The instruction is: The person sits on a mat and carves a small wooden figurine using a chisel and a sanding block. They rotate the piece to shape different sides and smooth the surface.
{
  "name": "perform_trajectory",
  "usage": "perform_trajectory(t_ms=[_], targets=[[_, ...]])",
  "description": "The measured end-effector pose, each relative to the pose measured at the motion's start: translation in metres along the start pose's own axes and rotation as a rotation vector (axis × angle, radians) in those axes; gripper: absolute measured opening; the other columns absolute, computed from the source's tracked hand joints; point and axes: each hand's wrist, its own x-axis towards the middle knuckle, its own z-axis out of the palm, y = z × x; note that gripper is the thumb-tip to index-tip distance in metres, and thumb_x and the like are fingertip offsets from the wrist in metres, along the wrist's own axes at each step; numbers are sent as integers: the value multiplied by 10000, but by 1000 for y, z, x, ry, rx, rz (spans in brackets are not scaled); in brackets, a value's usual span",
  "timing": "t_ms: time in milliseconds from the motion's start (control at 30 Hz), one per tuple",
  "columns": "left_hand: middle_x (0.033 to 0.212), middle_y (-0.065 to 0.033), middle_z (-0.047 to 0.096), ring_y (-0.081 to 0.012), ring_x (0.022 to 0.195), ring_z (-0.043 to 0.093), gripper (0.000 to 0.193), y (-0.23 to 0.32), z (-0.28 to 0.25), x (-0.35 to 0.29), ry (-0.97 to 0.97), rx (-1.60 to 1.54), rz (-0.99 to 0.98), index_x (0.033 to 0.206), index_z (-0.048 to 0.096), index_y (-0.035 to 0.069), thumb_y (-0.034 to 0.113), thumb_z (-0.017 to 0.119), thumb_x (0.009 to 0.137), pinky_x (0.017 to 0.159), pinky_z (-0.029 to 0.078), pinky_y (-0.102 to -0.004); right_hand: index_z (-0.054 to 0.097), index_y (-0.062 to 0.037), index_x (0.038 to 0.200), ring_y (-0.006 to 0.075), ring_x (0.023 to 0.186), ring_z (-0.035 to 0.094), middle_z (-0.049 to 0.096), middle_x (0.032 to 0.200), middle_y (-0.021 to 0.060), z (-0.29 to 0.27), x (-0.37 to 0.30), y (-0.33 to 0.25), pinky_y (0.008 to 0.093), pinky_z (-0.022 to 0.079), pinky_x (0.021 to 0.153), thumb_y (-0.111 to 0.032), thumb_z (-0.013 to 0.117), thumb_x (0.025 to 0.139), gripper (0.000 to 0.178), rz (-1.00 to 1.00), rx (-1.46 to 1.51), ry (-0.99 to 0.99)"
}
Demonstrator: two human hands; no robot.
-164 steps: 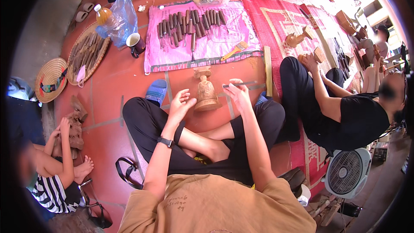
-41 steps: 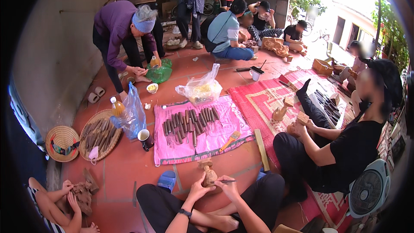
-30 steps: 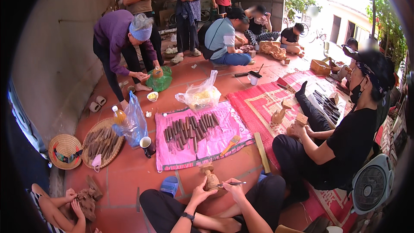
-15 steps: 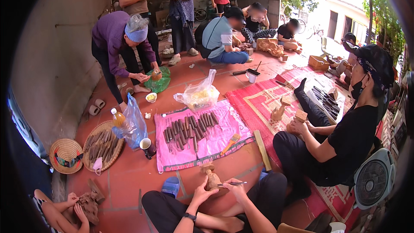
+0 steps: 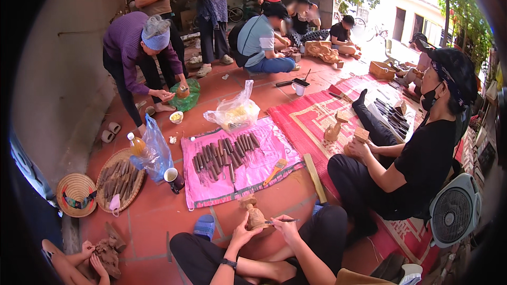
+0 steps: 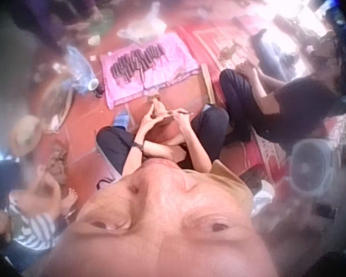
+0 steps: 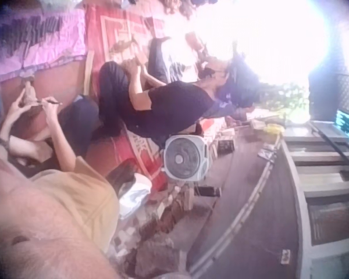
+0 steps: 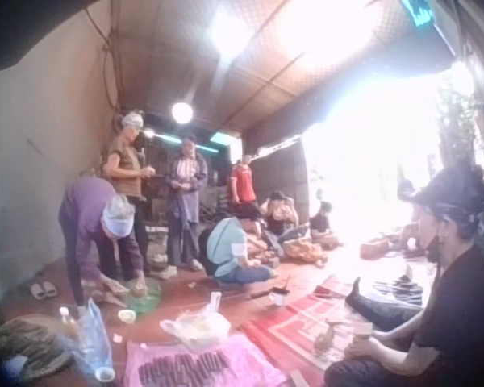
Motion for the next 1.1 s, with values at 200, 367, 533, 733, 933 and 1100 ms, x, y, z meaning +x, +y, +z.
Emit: perform_trajectory(t_ms=[200,367,533,733,933,1100], targets=[[1256,-223,598,-319,1163,591,1053,-9,2,1,35,-36,35,1516,287,206,496,830,662,985,451,-383,617,-3,877,154,788,641,667,851,103,14,-13,-10,233,504,694,-23,670,858,60,-16,-29,2],[1237,-222,604,-316,1137,602,1051,-12,8,8,29,-50,44,1515,291,208,473,841,659,965,463,-387,632,7,900,145,767,644,677,844,102,-4,4,4,241,501,668,-41,676,857,78,43,-3,-41],[1243,-229,600,-320,1146,599,1046,-15,4,7,27,-55,27,1514,296,211,465,843,659,966,464,-388,636,13,907,143,812,643,679,845,108,3,-9,-10,211,475,712,-44,675,860,84,84,10,24],[1239,-238,602,-328,1148,598,1035,-8,5,5,43,-45,48,1510,306,214,452,844,659,968,463,-392,628,-4,910,162,810,653,677,856,100,3,-4,-6,232,488,684,-20,646,865,50,99,51,-46],[1243,-255,594,-336,1156,592,1041,-12,5,6,51,-60,32,1510,304,215,443,850,653,973,461,-391,623,-16,910,185,841,665,676,870,100,-1,-6,-5,272,519,759,-33,666,850,76,149,97,132],[1253,-258,587,-338,1167,585,1037,-9,6,5,37,-73,34,1508,308,221,437,851,652,983,456,-395,613,-35,878,195,842,671,675,867,101,0,-1,-2,305,531,790,-49,663,852,59,103,40,-17]])
